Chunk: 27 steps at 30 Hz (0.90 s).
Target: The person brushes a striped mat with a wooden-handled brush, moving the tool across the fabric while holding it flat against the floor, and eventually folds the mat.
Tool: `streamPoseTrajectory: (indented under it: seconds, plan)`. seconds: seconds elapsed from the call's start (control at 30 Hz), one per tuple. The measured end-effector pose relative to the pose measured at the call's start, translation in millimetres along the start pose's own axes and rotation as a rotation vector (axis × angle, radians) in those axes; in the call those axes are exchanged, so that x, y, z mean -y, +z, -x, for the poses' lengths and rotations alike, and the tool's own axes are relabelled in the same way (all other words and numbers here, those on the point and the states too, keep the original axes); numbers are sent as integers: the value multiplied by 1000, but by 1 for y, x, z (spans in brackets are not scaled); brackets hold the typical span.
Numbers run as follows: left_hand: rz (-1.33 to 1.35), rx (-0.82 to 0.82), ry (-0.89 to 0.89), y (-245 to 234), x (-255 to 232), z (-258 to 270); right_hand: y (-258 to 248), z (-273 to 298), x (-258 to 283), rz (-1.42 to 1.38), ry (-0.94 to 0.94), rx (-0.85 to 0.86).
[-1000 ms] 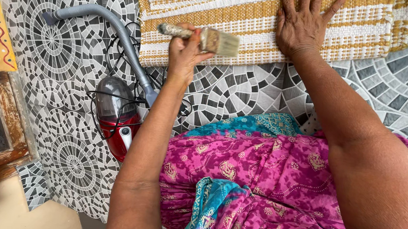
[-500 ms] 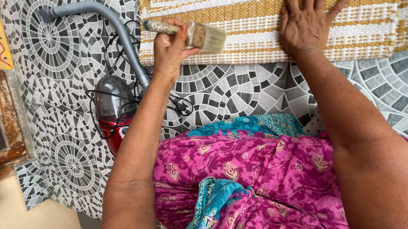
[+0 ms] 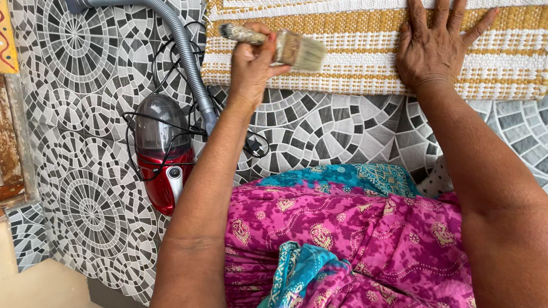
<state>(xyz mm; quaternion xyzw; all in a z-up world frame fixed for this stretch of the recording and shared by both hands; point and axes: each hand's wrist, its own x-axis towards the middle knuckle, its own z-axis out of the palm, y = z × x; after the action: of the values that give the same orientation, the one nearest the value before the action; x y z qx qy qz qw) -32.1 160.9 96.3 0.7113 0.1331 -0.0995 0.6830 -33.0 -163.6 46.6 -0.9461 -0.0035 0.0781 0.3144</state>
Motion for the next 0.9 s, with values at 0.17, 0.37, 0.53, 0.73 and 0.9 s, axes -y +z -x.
streamPoseTrajectory:
  seconds: [0.17,0.37,0.53,0.73,0.9]
  plan:
    - [-288,-23,178,22,14,2,6,-3,-7,31,-10,6]
    - [-507,-209,408,2,10,-7,43,-9,-7,1095,-194,-404]
    - [-151,-153,117,4,26,-14,77,7,31,299,-77,190]
    - [-587,-282,487,-18,23,-19,48,43,22,279,-45,122]
    - [178,-88,60,22,26,-31,72,30,42,288,14,120]
